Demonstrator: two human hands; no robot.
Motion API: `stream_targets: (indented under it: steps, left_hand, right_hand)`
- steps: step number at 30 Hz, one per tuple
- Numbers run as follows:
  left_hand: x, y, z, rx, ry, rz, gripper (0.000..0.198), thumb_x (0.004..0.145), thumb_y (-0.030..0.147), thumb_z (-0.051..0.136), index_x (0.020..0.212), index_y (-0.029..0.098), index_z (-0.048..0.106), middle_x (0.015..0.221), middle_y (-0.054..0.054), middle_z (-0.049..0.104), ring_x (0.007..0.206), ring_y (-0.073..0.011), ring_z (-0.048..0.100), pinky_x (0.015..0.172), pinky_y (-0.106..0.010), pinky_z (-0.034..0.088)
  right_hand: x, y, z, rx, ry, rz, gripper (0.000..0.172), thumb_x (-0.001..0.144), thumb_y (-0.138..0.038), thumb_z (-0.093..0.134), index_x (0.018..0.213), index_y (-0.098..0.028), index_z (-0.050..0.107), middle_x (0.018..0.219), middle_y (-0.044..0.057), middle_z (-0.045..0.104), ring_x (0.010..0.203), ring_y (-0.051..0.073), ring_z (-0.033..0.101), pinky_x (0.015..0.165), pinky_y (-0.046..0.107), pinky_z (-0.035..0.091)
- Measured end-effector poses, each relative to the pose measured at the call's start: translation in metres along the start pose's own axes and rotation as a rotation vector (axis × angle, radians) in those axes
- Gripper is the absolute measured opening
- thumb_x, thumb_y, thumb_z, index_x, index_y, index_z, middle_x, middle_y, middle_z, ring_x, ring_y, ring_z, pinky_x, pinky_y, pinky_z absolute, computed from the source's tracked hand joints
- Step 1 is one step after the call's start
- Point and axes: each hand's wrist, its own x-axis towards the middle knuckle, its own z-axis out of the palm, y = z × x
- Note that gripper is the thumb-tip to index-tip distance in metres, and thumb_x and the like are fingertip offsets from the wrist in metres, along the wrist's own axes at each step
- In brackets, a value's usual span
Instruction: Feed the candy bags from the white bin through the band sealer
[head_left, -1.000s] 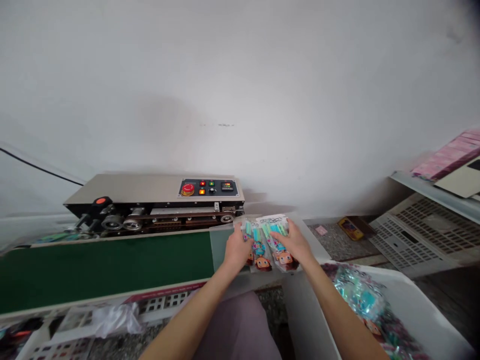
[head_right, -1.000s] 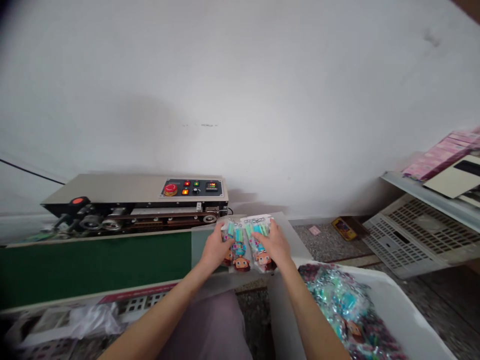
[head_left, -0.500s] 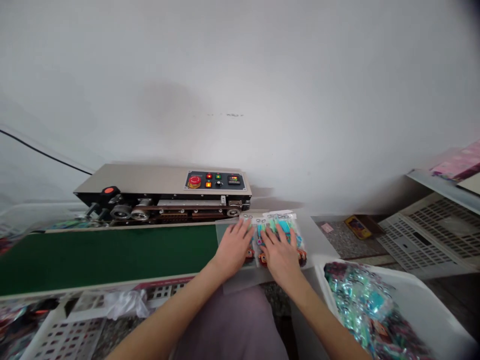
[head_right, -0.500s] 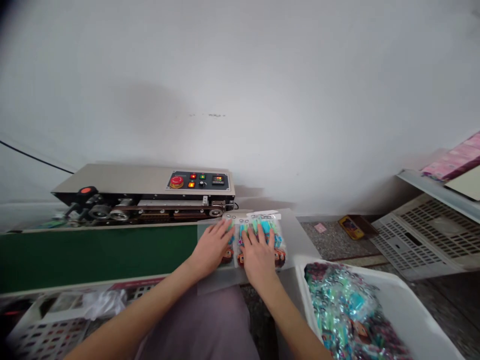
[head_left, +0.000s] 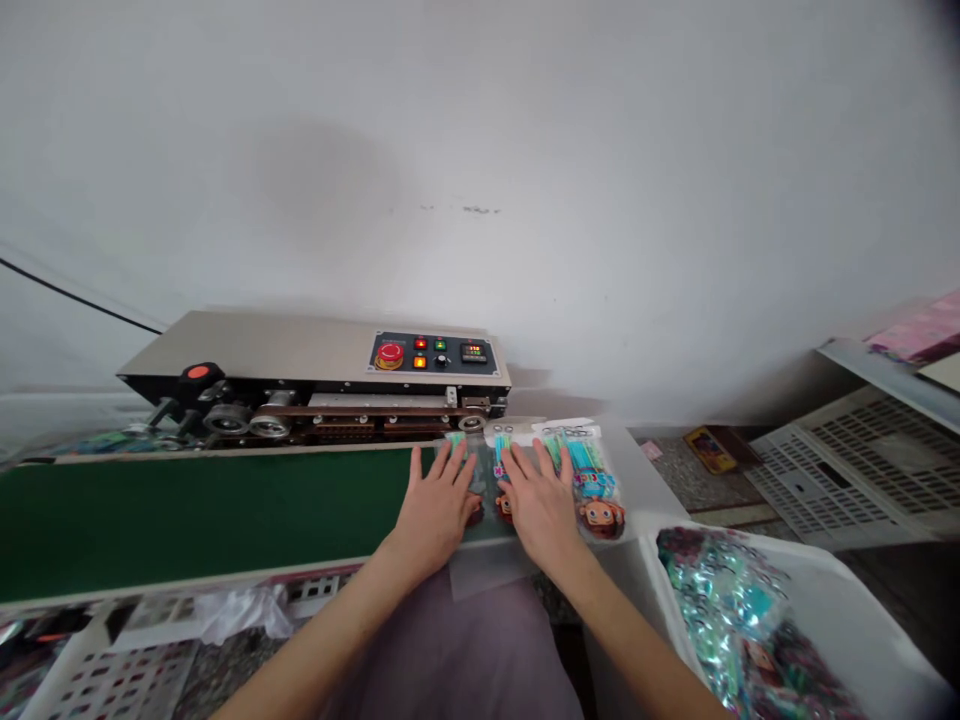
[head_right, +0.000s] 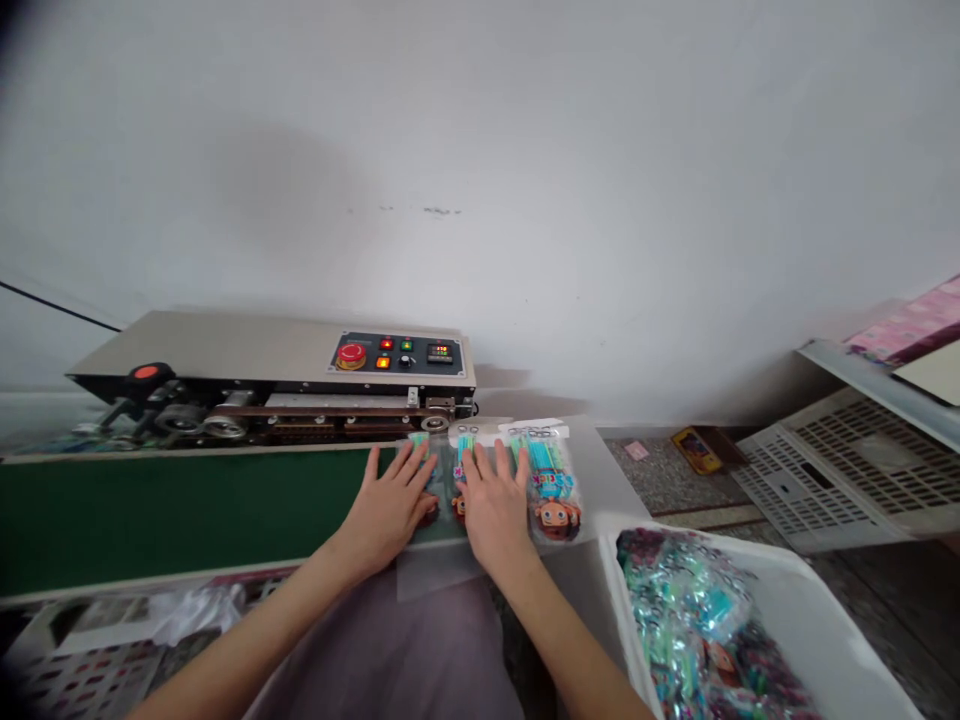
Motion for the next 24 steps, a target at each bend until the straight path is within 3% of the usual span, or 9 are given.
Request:
stream_targets:
  steps: [3,7,11,16,19,21,24]
  left_hand:
    - [0.008,0.015,-0.009,-0.001,-0.006,-0.022,0.047,0.102,0.028,0.038,0.144,0.013,0.053,0.155,-0.019,0.044,0.148,-0.0352,0.035,0.121,-0.066,0.007]
    - [0.022,0.04,0.005,-0.123,-0.024,0.135,0.051,0.103,0.035,0.041,0.15,0.017,0.046,0.161,-0.016,0.035,0.151,-0.0325,0.028,0.122,-0.065,0.01]
    - [0.021,0.034,0.02,-0.119,-0.022,0.169,0.053,0.104,0.045,0.037,0.153,0.025,0.041,0.164,-0.01,0.028,0.153,-0.0314,0.022,0.12,-0.068,0.009]
    - [0.004,-0.004,0.004,0.014,-0.066,0.136,0.052,0.105,0.043,0.033,0.153,0.025,0.041,0.164,-0.01,0.03,0.152,-0.0324,0.027,0.118,-0.068,0.017]
    - [-0.004,-0.018,-0.016,0.11,-0.112,0.073,0.048,0.104,0.036,0.035,0.148,0.022,0.048,0.16,-0.013,0.037,0.149,-0.036,0.032,0.115,-0.071,0.02]
    - [-0.005,-0.015,-0.027,0.147,-0.099,0.033,0.046,0.103,0.029,0.036,0.144,0.017,0.053,0.157,-0.015,0.042,0.147,-0.0364,0.036,0.116,-0.07,0.019]
    - [0.004,0.011,-0.028,0.089,-0.072,0.092,0.046,0.103,0.025,0.033,0.144,0.014,0.052,0.156,-0.014,0.045,0.146,-0.0312,0.038,0.12,-0.063,0.018]
  right_hand:
    - [0.001,0.008,-0.008,0.013,0.019,0.021,0.041,0.102,-0.03,0.04,0.138,-0.024,0.06,0.142,0.009,0.061,0.137,0.036,0.045,0.117,0.063,0.018]
    - [-0.012,0.043,-0.02,-0.052,0.068,0.133,0.042,0.103,-0.03,0.037,0.137,-0.021,0.06,0.144,0.011,0.059,0.138,0.036,0.044,0.115,0.061,0.021]
    - [-0.03,0.063,-0.013,-0.115,0.064,0.206,0.048,0.103,-0.036,0.038,0.143,-0.016,0.054,0.153,0.015,0.048,0.142,0.038,0.038,0.114,0.062,0.024]
    - [-0.022,0.023,0.012,-0.029,0.016,0.199,0.055,0.1,-0.042,0.046,0.146,-0.011,0.05,0.157,0.017,0.041,0.147,0.036,0.033,0.12,0.059,0.017]
    - [-0.007,-0.006,0.013,0.052,-0.038,0.226,0.062,0.099,-0.047,0.05,0.148,-0.009,0.048,0.158,0.019,0.039,0.146,0.036,0.035,0.119,0.055,0.024]
    - [-0.002,-0.012,0.006,0.078,-0.054,0.22,0.063,0.1,-0.048,0.047,0.149,-0.009,0.046,0.158,0.018,0.039,0.146,0.036,0.035,0.118,0.054,0.027]
    - [-0.006,0.001,-0.012,0.056,-0.006,0.184,0.053,0.103,-0.042,0.04,0.146,-0.014,0.051,0.157,0.012,0.043,0.147,0.035,0.034,0.119,0.055,0.025]
